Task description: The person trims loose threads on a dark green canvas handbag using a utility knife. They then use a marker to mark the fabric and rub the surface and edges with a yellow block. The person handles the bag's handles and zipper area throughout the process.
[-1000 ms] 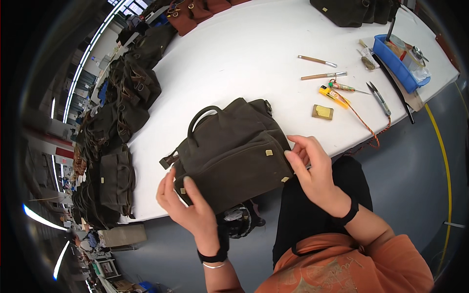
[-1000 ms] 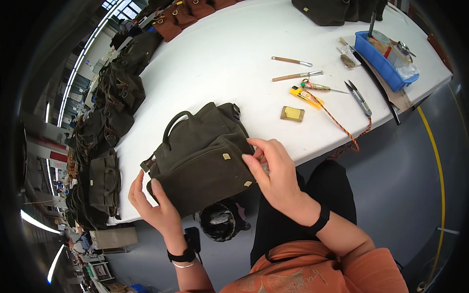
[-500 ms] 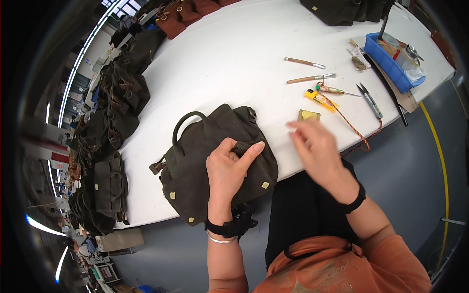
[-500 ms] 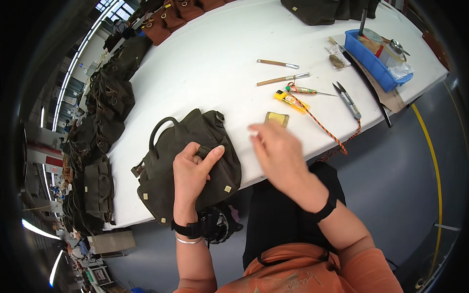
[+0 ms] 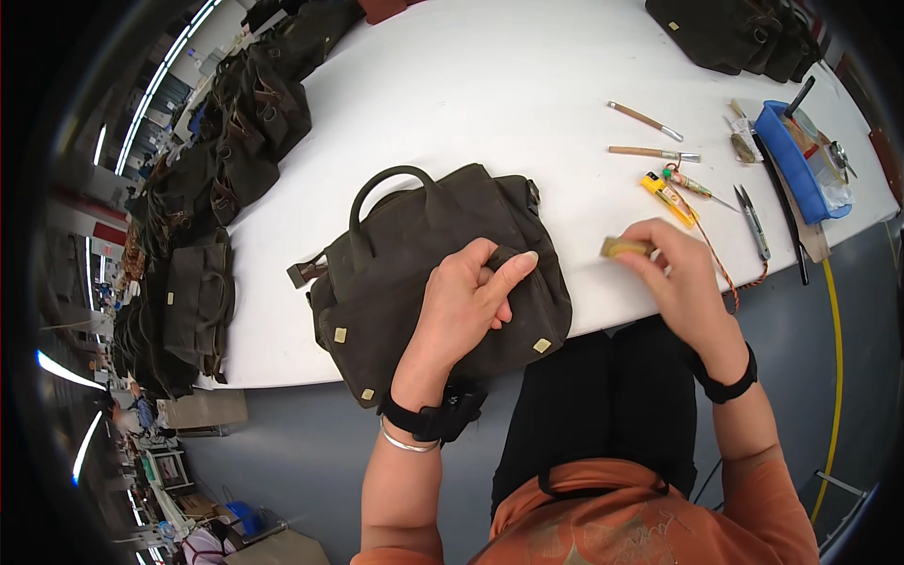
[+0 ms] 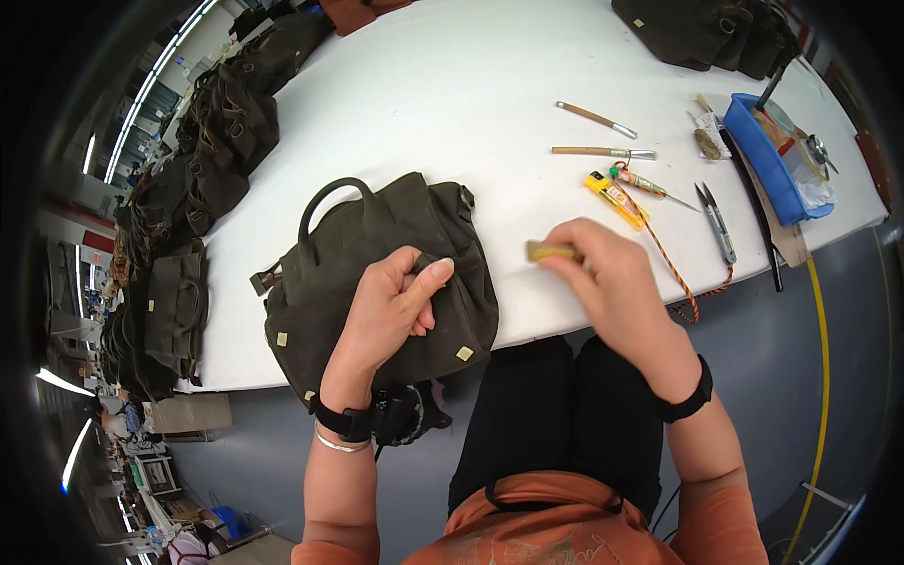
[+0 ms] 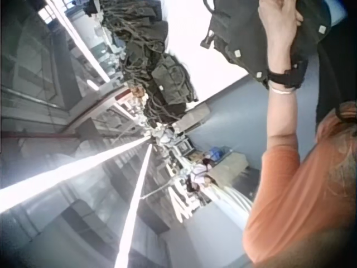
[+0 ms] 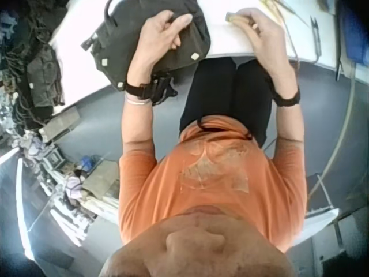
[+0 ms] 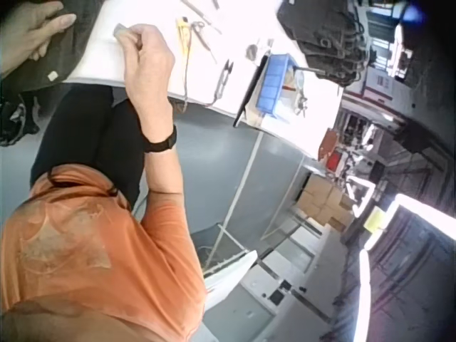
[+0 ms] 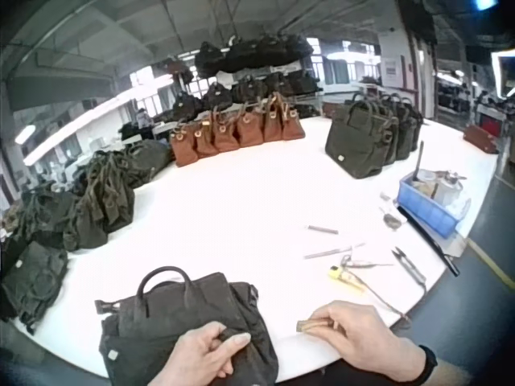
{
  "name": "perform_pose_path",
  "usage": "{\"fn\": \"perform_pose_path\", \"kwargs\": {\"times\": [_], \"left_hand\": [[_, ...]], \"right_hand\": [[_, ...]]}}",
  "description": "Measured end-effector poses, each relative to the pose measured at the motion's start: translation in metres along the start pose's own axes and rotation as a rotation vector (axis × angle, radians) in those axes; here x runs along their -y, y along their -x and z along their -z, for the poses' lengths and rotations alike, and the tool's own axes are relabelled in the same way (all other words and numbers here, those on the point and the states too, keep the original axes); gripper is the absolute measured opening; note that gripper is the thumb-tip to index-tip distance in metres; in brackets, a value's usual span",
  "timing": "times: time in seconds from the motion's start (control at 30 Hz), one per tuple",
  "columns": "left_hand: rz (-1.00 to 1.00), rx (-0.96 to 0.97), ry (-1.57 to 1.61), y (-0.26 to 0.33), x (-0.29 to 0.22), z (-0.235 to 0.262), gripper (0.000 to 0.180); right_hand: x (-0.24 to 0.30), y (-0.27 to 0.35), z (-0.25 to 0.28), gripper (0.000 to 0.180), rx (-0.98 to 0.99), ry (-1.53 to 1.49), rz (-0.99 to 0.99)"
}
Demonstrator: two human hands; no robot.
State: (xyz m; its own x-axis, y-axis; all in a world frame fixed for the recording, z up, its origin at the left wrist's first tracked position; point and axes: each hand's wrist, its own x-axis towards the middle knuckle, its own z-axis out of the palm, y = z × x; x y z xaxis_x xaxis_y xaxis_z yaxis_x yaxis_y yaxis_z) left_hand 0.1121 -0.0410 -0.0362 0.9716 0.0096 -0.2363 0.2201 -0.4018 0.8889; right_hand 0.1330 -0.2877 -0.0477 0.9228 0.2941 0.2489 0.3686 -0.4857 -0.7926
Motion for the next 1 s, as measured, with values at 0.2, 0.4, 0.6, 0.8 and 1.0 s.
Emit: {"fn": "perform_pose_path", "kwargs": {"times": [0.2,0.4,0.6,0.8,1.0], "left_hand": [[0.015,-0.047,-0.065,-0.004,0.001,-0.006,0.046],[-0.001,-0.089,-0.087,-0.002,0.002,-0.009,0.047],[0.028,-0.076,-0.153,-0.004,0.002,-0.008,0.047],[-0.049,-0.123,-0.073,0.002,0.009,-0.01,0.04],[-0.054,-0.122,-0.107,0.001,0.009,-0.013,0.051]], "right_hand": [[0.024,-0.002,-0.027,0.014,0.125,-0.114,0.39],[0.018,0.0,-0.016,0.018,0.095,0.165,0.446],[0.03,0.006,-0.031,0.019,0.063,0.043,0.445],[0.023,0.008,-0.025,0.018,0.085,0.11,0.394],[0.016,0.012,-0.033,0.017,0.077,0.089,0.377]]}}
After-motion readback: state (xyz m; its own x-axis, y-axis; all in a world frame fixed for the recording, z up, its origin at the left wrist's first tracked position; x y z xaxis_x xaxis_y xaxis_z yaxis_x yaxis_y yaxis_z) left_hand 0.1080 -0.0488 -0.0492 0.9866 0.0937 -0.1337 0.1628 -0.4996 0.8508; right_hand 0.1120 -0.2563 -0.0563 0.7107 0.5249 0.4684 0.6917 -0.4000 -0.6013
